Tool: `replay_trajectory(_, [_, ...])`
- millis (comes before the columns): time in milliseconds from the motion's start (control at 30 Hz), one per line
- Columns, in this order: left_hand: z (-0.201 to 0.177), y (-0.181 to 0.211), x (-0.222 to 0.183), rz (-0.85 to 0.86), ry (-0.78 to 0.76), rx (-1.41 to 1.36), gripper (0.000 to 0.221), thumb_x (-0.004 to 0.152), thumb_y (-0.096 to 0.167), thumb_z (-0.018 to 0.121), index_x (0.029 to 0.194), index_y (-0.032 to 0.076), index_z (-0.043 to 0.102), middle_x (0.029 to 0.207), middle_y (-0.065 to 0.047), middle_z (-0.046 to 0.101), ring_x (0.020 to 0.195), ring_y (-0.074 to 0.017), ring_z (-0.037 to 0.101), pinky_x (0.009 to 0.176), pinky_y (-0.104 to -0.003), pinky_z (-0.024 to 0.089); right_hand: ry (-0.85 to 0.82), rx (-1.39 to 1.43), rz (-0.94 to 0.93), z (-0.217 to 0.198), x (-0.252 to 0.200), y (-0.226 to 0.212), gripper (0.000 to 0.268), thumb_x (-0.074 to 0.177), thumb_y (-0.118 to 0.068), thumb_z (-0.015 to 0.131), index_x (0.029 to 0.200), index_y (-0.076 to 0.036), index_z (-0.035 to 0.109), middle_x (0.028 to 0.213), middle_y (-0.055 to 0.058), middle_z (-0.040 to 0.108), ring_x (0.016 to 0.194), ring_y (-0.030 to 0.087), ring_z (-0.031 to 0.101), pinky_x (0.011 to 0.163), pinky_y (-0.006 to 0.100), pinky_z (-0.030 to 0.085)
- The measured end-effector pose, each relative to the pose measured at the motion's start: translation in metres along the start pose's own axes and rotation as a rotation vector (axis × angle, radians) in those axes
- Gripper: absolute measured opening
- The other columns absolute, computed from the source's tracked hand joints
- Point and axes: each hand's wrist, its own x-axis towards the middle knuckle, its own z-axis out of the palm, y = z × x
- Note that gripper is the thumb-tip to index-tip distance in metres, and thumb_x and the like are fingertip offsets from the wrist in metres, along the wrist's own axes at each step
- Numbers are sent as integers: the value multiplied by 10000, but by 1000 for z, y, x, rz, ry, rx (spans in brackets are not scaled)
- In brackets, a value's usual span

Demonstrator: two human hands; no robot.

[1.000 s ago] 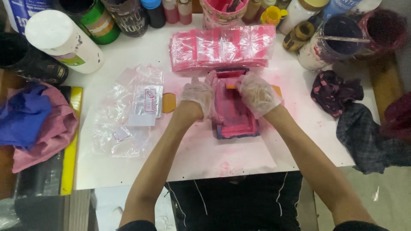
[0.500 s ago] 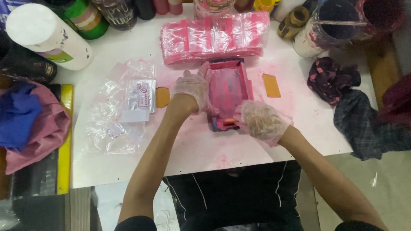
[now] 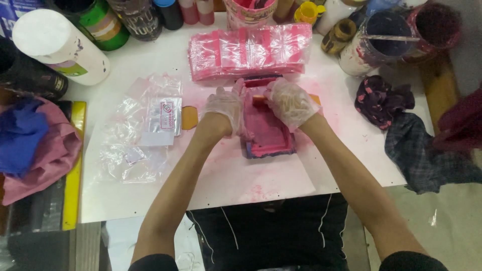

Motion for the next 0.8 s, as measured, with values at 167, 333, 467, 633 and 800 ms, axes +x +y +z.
replay_trajectory(167, [-1, 0, 5, 48, 3, 90, 1384, 582, 513, 915, 1642, 135, 109, 1669, -190, 209, 1391, -498, 371, 1102, -568, 427, 133, -13, -37, 11, 1, -5, 362, 973, -305, 516, 1259, -132, 652, 1323, 66, 620, 1306, 297, 527, 1126, 450, 394])
replay_trajectory(333, [5, -1, 11, 22, 2, 79, 1394, 621, 530, 916, 1639, 82, 75, 1606, -210, 337, 1425, -452, 361, 1115, -528, 418, 324, -24, -95, 27, -48, -16, 307, 956, -264, 556, 1178, -115, 707, 1235, 85, 679, 1242, 322, 592, 1075, 486, 472])
replay_trajectory(467, [-8, 5, 4, -38, 12, 10, 1552, 534, 634, 967, 1634, 68, 30, 1544, -216, 401, 1397, -423, 429, 1127, -502, 417, 408, -28, -120, 38, -96, -24, 282, 948, -243, 576, 1137, -106, 735, 1191, 95, 708, 1210, 335, 624, 1050, 504, 512])
replay_trajectory(633, [-19, 12, -6, -29, -12, 21, 1544, 554, 565, 990, 1622, -3, 31, 1517, -250, 423, 1397, -430, 431, 1133, -502, 406, 581, -30, -173, 50, -126, -27, 241, 932, -202, 615, 1055, -89, 790, 1102, 114, 766, 1146, 360, 689, 999, 540, 590])
replay_trajectory(800, [-21, 9, -12, -2, -39, 64, 1526, 567, 570, 973, 1628, 19, 23, 1564, -238, 368, 1394, -443, 422, 1115, -519, 424, 385, -271, -104, 47, -85, 13, 228, 913, -401, 653, 1098, -329, 764, 1210, -94, 737, 1203, 140, 655, 1074, 337, 519])
